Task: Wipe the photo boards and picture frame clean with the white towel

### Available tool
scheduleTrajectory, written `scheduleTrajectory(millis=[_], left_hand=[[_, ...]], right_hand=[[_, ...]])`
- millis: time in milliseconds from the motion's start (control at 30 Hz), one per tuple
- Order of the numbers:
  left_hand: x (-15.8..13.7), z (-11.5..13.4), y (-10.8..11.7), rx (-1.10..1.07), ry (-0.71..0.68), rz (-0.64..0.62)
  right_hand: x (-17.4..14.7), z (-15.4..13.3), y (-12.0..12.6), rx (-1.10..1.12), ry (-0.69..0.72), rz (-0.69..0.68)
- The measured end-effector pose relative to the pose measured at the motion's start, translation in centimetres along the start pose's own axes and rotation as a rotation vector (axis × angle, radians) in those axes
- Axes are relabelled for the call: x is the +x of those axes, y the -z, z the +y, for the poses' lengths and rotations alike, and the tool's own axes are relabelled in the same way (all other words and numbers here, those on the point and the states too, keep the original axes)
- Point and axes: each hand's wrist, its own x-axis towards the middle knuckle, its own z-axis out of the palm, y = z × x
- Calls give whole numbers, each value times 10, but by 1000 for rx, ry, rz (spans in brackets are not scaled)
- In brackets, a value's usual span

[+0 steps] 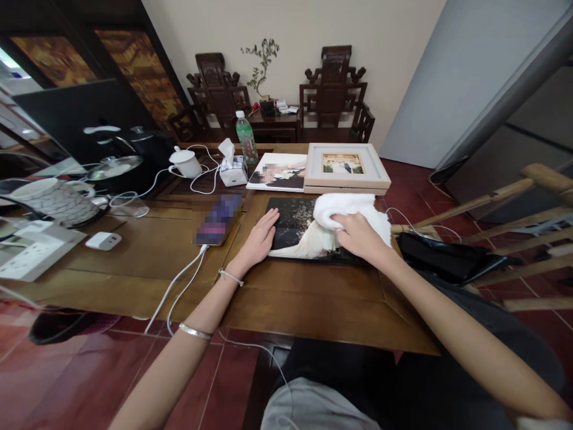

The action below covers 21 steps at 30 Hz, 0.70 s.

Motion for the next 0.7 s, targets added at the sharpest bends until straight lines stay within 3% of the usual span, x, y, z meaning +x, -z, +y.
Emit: scheduleTrajectory(millis=[100,200,300,400,533,700], left_hand=[[-1,9,5,-80,24,39],[-2,19,11,-218,7,159],[-3,22,13,-335,16,255],[-4,21,11,-262,33,278],[-5,21,6,-37,13,141],[-5,20,2,66,39,51]], right_hand=[[27,-19,-12,-22,46,11],[40,-46,-25,-7,204,-15],[32,-69,-34,42,403,-109],[7,-80,-32,88,514,-163],[-37,-75,-15,146,458,-182],[-69,-43,6,152,335,-161]])
